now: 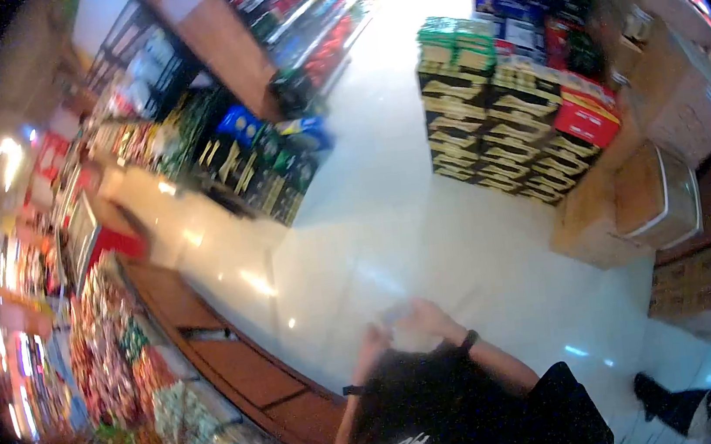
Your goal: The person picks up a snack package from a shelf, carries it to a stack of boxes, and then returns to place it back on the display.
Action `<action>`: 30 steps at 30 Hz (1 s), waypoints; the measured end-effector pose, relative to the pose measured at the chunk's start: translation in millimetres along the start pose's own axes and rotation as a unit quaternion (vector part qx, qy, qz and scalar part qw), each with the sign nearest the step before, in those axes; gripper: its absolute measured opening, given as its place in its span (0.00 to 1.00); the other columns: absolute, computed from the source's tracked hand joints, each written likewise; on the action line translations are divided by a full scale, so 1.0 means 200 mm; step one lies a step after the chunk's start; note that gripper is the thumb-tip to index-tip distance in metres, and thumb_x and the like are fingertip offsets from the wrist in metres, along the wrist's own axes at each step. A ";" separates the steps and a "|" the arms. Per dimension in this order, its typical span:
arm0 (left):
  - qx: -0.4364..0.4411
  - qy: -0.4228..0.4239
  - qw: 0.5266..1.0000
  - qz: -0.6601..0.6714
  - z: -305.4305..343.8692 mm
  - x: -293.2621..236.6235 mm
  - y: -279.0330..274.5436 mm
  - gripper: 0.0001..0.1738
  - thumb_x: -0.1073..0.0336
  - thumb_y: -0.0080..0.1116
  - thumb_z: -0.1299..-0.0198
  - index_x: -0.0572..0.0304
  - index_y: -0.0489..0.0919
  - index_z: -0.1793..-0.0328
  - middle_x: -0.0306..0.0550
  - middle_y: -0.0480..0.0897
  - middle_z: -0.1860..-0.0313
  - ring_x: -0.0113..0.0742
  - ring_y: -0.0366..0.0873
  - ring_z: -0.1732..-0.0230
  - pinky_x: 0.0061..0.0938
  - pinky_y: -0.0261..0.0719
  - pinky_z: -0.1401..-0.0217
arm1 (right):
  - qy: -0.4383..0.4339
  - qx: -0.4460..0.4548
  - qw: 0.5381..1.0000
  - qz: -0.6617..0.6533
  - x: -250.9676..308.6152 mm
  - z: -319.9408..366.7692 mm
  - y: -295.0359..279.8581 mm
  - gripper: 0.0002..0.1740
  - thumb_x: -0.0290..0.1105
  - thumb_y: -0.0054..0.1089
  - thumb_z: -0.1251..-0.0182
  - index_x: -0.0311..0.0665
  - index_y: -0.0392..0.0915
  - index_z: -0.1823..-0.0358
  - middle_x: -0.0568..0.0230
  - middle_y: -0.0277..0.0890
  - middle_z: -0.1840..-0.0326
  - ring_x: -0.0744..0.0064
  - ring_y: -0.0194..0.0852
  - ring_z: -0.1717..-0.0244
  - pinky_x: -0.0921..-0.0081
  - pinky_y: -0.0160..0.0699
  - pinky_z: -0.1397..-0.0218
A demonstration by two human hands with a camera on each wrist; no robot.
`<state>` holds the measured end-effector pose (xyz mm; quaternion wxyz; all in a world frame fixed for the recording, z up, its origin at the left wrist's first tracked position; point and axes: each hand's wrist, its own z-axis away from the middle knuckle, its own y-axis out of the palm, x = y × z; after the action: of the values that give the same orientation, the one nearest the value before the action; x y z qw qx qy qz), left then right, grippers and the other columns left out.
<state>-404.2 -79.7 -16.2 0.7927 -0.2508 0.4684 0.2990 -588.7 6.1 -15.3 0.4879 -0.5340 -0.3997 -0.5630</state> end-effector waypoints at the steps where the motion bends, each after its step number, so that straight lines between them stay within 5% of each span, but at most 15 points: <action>1: 0.014 0.001 1.000 -0.009 -0.03 -0.05 0.06 0.18 0.57 0.57 0.35 0.64 0.72 0.50 0.37 0.76 0.71 0.23 0.70 0.73 0.21 0.70 0.72 | 0.023 -0.036 0.999 0.003 0.06 0.03 -0.06 0.20 0.33 0.62 0.36 0.30 0.71 0.47 0.61 0.79 0.58 0.77 0.77 0.59 0.76 0.77 0.55; 3: 0.080 0.068 0.994 -0.004 -0.12 -0.02 0.16 0.14 0.59 0.55 0.34 0.63 0.71 0.52 0.37 0.75 0.72 0.22 0.70 0.74 0.19 0.70 0.73 | 0.078 -0.106 0.991 0.000 0.15 0.15 -0.14 0.20 0.33 0.62 0.36 0.30 0.71 0.48 0.62 0.79 0.59 0.77 0.77 0.60 0.76 0.77 0.56; 6: 0.115 0.035 0.984 -0.134 -0.19 -0.18 0.32 0.14 0.59 0.54 0.33 0.62 0.70 0.53 0.37 0.75 0.72 0.21 0.70 0.74 0.19 0.70 0.73 | 0.110 -0.157 0.978 -0.083 -0.12 0.24 -0.25 0.18 0.35 0.61 0.35 0.30 0.72 0.50 0.63 0.79 0.62 0.78 0.76 0.63 0.77 0.76 0.61; 12: 0.197 0.065 0.963 -0.175 -0.42 -0.34 0.57 0.16 0.58 0.55 0.34 0.61 0.69 0.50 0.41 0.77 0.70 0.26 0.74 0.72 0.22 0.74 0.71 | 0.109 -0.288 0.951 -0.020 -0.29 0.31 -0.50 0.16 0.35 0.61 0.34 0.31 0.73 0.53 0.62 0.79 0.65 0.76 0.77 0.65 0.76 0.76 0.61; 16: 0.241 0.150 0.947 -0.150 -0.78 -0.13 0.78 0.20 0.61 0.58 0.36 0.64 0.67 0.44 0.47 0.79 0.66 0.33 0.79 0.66 0.26 0.78 0.67 | 0.144 -0.343 0.928 -0.024 -0.22 0.32 -0.70 0.14 0.33 0.61 0.35 0.31 0.72 0.55 0.62 0.79 0.65 0.78 0.76 0.65 0.77 0.75 0.63; 20: 0.274 0.148 0.936 -0.166 -1.06 -0.19 1.06 0.25 0.62 0.58 0.36 0.66 0.65 0.39 0.51 0.79 0.61 0.37 0.81 0.63 0.30 0.80 0.63 | 0.132 -0.411 0.900 -0.066 -0.28 0.30 -0.96 0.14 0.32 0.61 0.35 0.31 0.72 0.54 0.62 0.78 0.67 0.78 0.75 0.66 0.78 0.75 0.63; 25: 0.295 0.176 0.921 -0.185 -1.26 -0.51 1.29 0.22 0.62 0.56 0.36 0.65 0.68 0.40 0.52 0.79 0.57 0.38 0.81 0.63 0.32 0.81 0.62 | 0.152 -0.429 0.887 -0.075 -0.29 0.16 -1.31 0.13 0.30 0.58 0.34 0.32 0.71 0.52 0.64 0.77 0.64 0.79 0.73 0.67 0.79 0.75 0.64; 28: 0.236 0.277 0.914 -0.178 -1.34 -0.83 1.45 0.19 0.62 0.56 0.36 0.66 0.71 0.44 0.52 0.80 0.61 0.40 0.81 0.64 0.33 0.81 0.63 | 0.175 -0.429 0.884 -0.069 -0.38 0.05 -1.53 0.14 0.31 0.58 0.34 0.33 0.70 0.51 0.65 0.77 0.63 0.80 0.72 0.66 0.80 0.74 0.64; 30: 0.251 0.215 0.932 -0.151 -1.54 -0.73 1.53 0.18 0.63 0.56 0.37 0.67 0.72 0.45 0.54 0.80 0.61 0.41 0.81 0.65 0.33 0.81 0.64 | 0.188 -0.431 0.878 -0.085 -0.36 0.00 -1.66 0.14 0.31 0.58 0.34 0.33 0.70 0.51 0.65 0.76 0.63 0.81 0.72 0.66 0.80 0.73 0.65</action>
<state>-859.0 -110.8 -55.2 0.7460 -0.1703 0.6437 -0.0127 -915.7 81.7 -62.6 0.2256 -0.5397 -0.0619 -0.8087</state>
